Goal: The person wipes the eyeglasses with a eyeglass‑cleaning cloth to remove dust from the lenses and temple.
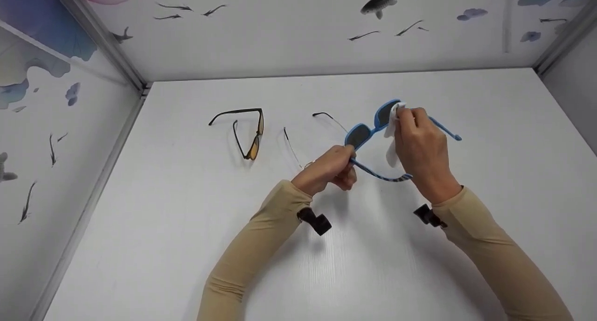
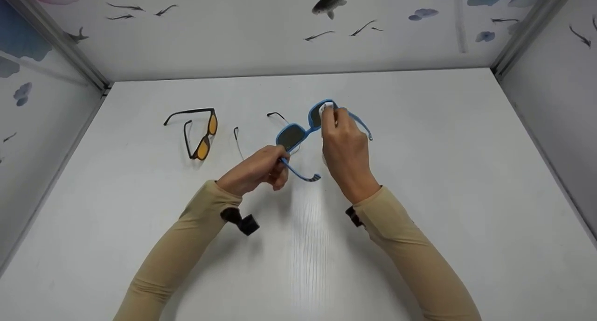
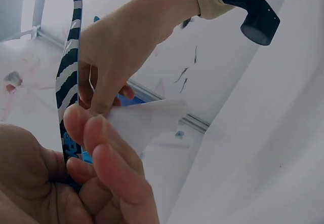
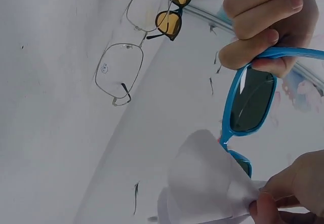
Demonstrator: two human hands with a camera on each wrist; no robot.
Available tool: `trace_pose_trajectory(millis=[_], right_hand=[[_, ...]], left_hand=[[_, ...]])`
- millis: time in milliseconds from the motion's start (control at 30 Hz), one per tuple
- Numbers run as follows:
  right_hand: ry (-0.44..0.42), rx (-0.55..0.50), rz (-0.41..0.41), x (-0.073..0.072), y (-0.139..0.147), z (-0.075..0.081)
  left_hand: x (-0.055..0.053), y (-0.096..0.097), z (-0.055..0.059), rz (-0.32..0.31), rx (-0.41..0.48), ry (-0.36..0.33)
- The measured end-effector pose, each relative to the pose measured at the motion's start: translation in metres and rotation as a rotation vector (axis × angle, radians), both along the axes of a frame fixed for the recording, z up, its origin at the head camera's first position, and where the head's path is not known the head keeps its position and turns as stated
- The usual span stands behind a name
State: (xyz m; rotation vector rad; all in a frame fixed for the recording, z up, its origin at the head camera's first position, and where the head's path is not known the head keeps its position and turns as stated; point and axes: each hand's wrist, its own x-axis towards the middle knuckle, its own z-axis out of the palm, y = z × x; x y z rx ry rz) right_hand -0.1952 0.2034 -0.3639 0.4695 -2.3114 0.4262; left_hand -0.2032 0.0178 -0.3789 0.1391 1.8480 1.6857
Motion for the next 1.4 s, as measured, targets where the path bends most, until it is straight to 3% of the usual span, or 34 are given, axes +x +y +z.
trace_pose_trajectory(millis=[133,267,333,467,567,633,733,800,967,1133,1300,1400], right_hand=[[-0.021,-0.016,0.02,-0.01,0.002,-0.001],[-0.136,-0.111,0.158,-0.014,0.007,-0.004],[-0.206,-0.153,0.178,-0.013,0.01,-0.004],[-0.241,-0.117,0.035,-0.01,0.009,-0.003],[-0.194,-0.066,-0.076,-0.009,0.006,-0.004],[-0.152,-0.062,-0.09,-0.01,0.004,-0.006],[-0.101,-0.073,-0.031,-0.012,0.005,-0.007],[-0.113,-0.095,0.046,-0.012,0.006,-0.008],[-0.269,-0.132,0.172,-0.007,0.008,-0.009],[-0.312,-0.062,0.07,0.0,0.01,-0.008],[-0.2,0.006,-0.078,0.0,0.01,-0.008],[-0.137,-0.011,-0.057,-0.004,0.01,-0.007]], left_hand=[[0.003,0.005,0.003,-0.024,-0.003,0.014],[0.002,0.004,0.004,-0.042,0.018,0.016],[0.0,0.003,0.005,-0.046,0.022,0.013],[0.0,0.003,0.006,-0.06,-0.006,0.023],[0.002,0.006,0.005,-0.06,-0.032,0.04],[0.003,0.008,0.004,-0.057,-0.042,0.041],[0.005,0.009,0.002,-0.058,-0.034,0.03],[0.005,0.008,0.0,-0.058,-0.019,0.019],[0.006,0.006,-0.002,-0.033,0.009,0.003],[0.008,0.005,-0.002,-0.048,-0.026,0.007],[0.009,0.009,-0.003,-0.084,-0.066,0.02],[0.01,0.012,-0.004,-0.084,-0.069,0.014]])
